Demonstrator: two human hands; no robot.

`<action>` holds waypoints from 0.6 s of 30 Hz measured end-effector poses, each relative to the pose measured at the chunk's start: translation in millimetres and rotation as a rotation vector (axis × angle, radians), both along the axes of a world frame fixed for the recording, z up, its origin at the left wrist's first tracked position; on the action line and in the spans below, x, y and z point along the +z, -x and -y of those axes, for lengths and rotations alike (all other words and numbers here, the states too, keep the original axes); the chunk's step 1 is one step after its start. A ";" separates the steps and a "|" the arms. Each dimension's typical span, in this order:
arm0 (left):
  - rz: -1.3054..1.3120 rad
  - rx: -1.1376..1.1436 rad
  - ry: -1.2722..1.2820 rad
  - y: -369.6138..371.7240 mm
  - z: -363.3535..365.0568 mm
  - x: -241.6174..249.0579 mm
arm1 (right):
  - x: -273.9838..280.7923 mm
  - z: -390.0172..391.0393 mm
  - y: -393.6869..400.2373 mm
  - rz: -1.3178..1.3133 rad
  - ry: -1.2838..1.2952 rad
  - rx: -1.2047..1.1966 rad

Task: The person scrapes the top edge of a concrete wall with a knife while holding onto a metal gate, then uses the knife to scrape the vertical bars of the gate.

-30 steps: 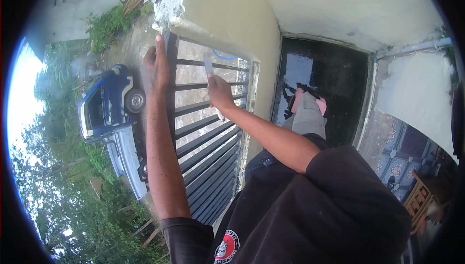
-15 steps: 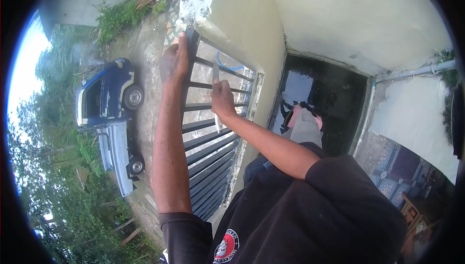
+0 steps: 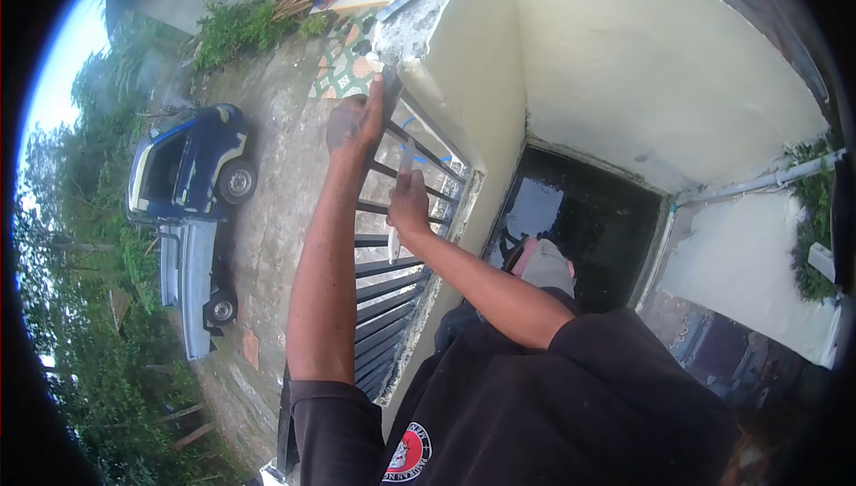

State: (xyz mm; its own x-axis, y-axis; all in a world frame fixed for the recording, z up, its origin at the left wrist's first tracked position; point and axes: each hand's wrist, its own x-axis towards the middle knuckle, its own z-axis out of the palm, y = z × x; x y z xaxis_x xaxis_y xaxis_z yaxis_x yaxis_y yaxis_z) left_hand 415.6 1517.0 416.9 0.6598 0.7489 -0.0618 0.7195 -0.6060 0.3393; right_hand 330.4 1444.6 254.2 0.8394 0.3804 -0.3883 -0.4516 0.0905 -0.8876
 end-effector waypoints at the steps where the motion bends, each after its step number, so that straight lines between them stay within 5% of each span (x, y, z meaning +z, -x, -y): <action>1: 0.003 0.014 0.014 1.5 2.1 1.1 | 10.3 3.3 -0.9 0.025 -0.049 0.009; 4: -0.010 0.012 0.045 2.7 3.7 4.2 | 65.1 27.5 -5.4 -0.092 -0.239 0.085; 8: 0.006 -0.002 0.063 7.5 6.1 6.6 | 46.5 24.2 -10.1 -0.336 -0.241 0.006; 12: 0.040 0.026 0.065 7.6 5.5 5.5 | 75.3 28.0 -6.1 -0.100 -0.219 0.080; 18: 0.084 0.066 0.173 11.0 -0.8 8.6 | 51.4 25.0 -12.4 -0.252 -0.305 0.059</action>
